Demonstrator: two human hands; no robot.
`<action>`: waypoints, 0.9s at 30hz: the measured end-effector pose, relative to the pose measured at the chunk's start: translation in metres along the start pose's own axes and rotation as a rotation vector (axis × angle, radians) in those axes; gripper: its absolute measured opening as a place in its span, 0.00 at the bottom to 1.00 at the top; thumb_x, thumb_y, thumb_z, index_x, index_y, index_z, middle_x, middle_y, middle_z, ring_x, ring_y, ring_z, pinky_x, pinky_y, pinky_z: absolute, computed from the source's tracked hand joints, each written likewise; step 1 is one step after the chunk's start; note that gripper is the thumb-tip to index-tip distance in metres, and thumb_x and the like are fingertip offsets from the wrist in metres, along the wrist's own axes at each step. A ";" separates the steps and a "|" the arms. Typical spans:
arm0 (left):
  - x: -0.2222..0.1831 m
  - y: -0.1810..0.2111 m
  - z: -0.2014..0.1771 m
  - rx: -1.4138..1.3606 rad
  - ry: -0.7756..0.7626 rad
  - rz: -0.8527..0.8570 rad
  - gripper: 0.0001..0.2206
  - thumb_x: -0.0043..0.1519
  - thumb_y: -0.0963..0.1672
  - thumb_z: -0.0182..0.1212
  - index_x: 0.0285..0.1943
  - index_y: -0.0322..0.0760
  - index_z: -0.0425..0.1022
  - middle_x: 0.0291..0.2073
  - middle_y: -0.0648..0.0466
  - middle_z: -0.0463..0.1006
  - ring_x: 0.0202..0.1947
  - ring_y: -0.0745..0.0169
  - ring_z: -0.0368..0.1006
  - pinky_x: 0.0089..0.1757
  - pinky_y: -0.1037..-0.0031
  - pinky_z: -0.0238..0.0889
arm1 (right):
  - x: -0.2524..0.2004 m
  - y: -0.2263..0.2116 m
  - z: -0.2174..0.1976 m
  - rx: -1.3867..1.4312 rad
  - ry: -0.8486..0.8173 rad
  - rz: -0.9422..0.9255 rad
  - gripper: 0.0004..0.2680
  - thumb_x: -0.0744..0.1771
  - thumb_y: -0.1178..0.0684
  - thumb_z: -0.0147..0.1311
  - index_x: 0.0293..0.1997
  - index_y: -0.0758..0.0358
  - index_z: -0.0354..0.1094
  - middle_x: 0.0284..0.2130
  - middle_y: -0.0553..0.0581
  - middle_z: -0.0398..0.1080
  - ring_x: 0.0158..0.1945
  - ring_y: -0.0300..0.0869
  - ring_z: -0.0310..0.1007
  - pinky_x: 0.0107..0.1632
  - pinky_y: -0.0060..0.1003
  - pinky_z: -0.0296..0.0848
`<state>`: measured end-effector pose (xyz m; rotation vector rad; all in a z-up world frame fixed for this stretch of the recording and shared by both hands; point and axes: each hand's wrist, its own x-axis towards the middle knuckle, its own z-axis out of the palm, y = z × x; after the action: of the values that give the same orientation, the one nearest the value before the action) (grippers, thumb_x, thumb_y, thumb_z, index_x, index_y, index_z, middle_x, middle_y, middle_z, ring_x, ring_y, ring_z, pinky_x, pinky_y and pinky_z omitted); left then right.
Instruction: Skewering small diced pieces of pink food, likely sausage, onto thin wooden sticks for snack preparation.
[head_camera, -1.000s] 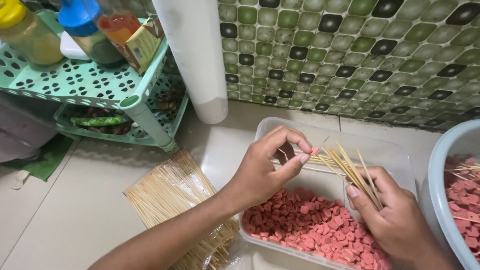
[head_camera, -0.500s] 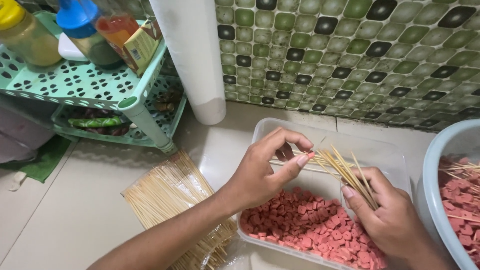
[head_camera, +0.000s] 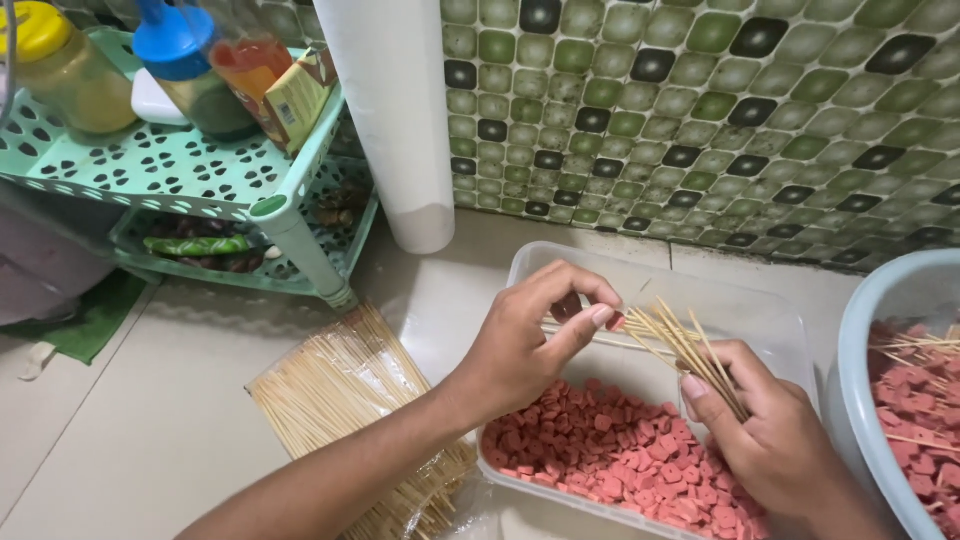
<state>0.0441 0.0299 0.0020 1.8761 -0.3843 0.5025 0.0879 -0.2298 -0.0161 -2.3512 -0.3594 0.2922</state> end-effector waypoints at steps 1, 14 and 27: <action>0.000 -0.001 0.000 -0.002 -0.002 -0.001 0.03 0.65 0.39 0.59 0.45 0.38 0.75 0.37 0.56 0.77 0.32 0.71 0.70 0.36 0.80 0.68 | 0.000 -0.003 -0.001 0.000 0.000 0.003 0.09 0.66 0.55 0.56 0.51 0.53 0.72 0.19 0.52 0.81 0.15 0.41 0.76 0.23 0.36 0.70; -0.005 0.004 0.006 0.076 0.017 0.060 0.06 0.65 0.38 0.57 0.50 0.36 0.73 0.34 0.54 0.76 0.29 0.69 0.73 0.27 0.83 0.68 | 0.009 -0.004 0.003 -0.167 -0.107 -0.017 0.08 0.69 0.49 0.46 0.52 0.47 0.69 0.21 0.49 0.79 0.19 0.41 0.73 0.26 0.38 0.65; -0.047 0.040 0.011 0.280 -0.782 0.007 0.09 0.65 0.45 0.52 0.41 0.38 0.78 0.27 0.46 0.82 0.27 0.43 0.78 0.35 0.55 0.69 | 0.013 -0.015 0.027 -0.462 -0.232 -0.148 0.10 0.68 0.43 0.44 0.52 0.45 0.65 0.47 0.46 0.81 0.43 0.49 0.82 0.44 0.47 0.75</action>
<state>-0.0142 0.0068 0.0059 2.2984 -0.8638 -0.2168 0.0893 -0.1978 -0.0262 -2.7261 -0.7804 0.4511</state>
